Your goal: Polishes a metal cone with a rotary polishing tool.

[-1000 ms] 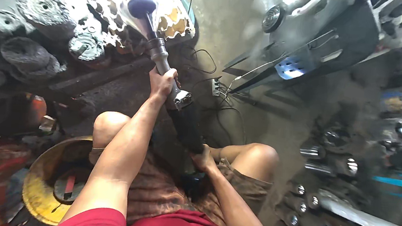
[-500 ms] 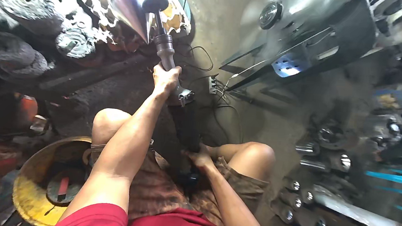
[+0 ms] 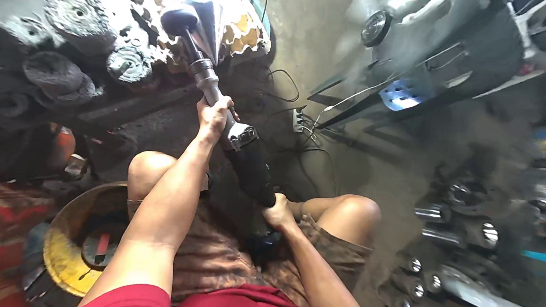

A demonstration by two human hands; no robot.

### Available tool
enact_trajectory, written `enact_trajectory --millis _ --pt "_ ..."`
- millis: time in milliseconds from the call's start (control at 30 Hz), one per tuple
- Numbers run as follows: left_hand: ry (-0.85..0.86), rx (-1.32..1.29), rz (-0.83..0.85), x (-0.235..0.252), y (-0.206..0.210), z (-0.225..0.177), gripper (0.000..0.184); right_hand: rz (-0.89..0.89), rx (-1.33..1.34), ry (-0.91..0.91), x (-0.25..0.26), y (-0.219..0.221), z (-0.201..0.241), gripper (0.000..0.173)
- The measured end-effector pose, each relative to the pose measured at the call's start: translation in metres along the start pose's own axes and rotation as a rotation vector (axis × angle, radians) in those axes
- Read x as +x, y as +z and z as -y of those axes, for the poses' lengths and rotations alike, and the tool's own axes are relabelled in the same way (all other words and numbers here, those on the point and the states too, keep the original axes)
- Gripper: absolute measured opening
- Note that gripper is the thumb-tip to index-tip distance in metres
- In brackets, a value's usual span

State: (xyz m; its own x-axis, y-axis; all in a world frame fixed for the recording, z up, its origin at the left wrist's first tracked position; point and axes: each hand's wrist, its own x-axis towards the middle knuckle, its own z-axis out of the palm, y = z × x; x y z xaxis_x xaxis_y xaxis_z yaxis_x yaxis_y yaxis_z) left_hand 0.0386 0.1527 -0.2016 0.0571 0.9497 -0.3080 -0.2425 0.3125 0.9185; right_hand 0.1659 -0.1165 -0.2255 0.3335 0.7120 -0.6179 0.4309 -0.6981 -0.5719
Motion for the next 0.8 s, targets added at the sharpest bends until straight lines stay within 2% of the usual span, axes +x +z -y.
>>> enact_trajectory --millis 133,300,533,633,800 --pt "-0.015 -0.029 0.005 0.001 -0.003 0.002 0.014 -0.007 0.013 -0.018 -0.002 0.003 0.001 0.026" --pt "0.012 0.045 0.036 -0.004 0.014 -0.004 0.015 -0.022 -0.013 0.013 -0.003 0.003 -0.005 0.030" --pt "-0.066 0.251 0.033 0.000 0.042 -0.002 0.029 0.027 0.291 0.170 -0.008 0.001 -0.013 0.048" --pt "-0.076 0.340 0.052 0.008 0.049 0.007 0.038 0.071 0.330 0.224 -0.004 0.001 -0.016 0.047" --pt "-0.078 0.460 0.053 0.015 0.051 0.011 0.039 0.095 0.341 0.231 -0.004 0.000 -0.016 0.046"
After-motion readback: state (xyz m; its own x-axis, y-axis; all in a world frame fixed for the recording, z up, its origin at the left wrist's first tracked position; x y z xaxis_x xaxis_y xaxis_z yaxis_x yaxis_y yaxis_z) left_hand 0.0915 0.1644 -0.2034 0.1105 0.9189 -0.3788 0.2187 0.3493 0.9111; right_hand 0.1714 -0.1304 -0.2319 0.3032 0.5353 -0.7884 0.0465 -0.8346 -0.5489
